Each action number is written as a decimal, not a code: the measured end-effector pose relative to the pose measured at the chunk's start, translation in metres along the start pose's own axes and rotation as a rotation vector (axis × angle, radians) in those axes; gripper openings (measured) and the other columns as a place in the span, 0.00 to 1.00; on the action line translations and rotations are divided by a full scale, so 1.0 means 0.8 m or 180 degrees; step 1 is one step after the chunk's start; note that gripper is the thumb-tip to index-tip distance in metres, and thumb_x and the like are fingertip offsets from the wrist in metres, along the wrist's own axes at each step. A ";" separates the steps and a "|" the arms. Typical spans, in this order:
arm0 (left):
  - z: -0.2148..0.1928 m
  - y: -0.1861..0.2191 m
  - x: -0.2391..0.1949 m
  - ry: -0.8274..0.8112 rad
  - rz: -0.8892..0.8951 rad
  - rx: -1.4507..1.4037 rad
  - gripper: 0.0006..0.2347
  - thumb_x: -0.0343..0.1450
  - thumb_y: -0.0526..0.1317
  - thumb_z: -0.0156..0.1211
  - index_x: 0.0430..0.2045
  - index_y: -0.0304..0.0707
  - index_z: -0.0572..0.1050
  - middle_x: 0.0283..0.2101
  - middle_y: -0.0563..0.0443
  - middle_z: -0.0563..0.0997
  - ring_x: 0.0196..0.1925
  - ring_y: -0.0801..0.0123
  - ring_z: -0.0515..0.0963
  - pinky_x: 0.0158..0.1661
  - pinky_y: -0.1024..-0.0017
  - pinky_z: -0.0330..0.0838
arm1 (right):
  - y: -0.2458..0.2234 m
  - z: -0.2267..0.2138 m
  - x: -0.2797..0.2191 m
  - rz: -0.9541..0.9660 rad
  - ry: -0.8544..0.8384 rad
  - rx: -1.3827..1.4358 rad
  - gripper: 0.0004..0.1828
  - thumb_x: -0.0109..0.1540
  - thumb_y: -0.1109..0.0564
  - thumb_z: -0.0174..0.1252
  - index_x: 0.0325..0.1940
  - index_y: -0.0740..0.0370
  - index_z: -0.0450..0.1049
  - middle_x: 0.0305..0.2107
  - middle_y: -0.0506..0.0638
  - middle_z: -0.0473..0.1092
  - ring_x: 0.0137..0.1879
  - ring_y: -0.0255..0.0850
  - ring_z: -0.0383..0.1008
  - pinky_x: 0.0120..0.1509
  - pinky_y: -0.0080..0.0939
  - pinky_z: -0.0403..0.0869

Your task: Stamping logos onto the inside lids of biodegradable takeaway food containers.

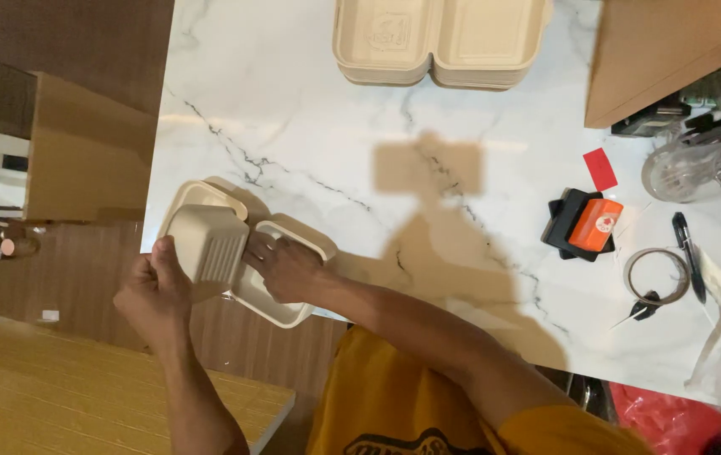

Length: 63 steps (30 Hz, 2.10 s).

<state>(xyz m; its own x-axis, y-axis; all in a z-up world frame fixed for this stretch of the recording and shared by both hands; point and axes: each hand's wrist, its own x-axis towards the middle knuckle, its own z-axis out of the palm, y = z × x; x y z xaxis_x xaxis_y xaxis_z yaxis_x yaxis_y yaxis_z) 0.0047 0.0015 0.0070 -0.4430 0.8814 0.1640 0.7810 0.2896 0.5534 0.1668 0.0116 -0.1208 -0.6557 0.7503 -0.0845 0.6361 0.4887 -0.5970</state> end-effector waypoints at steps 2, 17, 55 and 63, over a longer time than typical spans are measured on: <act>0.003 -0.016 0.006 0.0089 0.0080 0.0015 0.25 0.82 0.54 0.61 0.17 0.34 0.74 0.15 0.49 0.71 0.18 0.73 0.68 0.20 0.70 0.58 | 0.008 0.019 0.003 -0.0153 0.0271 -0.0096 0.42 0.56 0.59 0.56 0.75 0.59 0.55 0.71 0.61 0.54 0.61 0.58 0.70 0.62 0.54 0.73; -0.110 -0.015 0.037 0.1182 0.1709 -0.0279 0.18 0.87 0.45 0.53 0.30 0.31 0.71 0.27 0.44 0.76 0.23 0.73 0.70 0.24 0.74 0.63 | -0.023 -0.081 -0.013 0.0062 -0.0509 0.0337 0.43 0.61 0.59 0.49 0.81 0.49 0.47 0.78 0.53 0.39 0.67 0.61 0.59 0.67 0.58 0.64; 0.369 0.119 -0.091 -0.2297 0.1053 -0.2202 0.18 0.72 0.38 0.62 0.58 0.45 0.75 0.35 0.51 0.75 0.35 0.68 0.76 0.40 0.71 0.72 | 0.209 -0.162 -0.224 0.1923 0.1385 0.0140 0.31 0.60 0.50 0.60 0.66 0.55 0.61 0.51 0.63 0.71 0.45 0.60 0.77 0.47 0.58 0.75; 0.379 0.117 -0.091 -0.2226 0.1288 -0.2242 0.15 0.73 0.41 0.56 0.55 0.43 0.76 0.38 0.48 0.78 0.39 0.59 0.78 0.42 0.64 0.72 | 0.206 -0.161 -0.202 0.2261 0.0975 -0.0106 0.33 0.60 0.51 0.59 0.68 0.54 0.60 0.47 0.62 0.71 0.45 0.60 0.77 0.48 0.58 0.75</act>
<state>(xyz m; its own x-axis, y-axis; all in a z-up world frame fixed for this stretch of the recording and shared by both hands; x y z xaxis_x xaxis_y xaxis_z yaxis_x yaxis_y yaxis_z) 0.2439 0.0777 -0.2009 0.3170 0.9465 0.0605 0.2841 -0.1556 0.9461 0.4302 0.0284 -0.1028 0.0529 0.9760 -0.2111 0.8771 -0.1464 -0.4574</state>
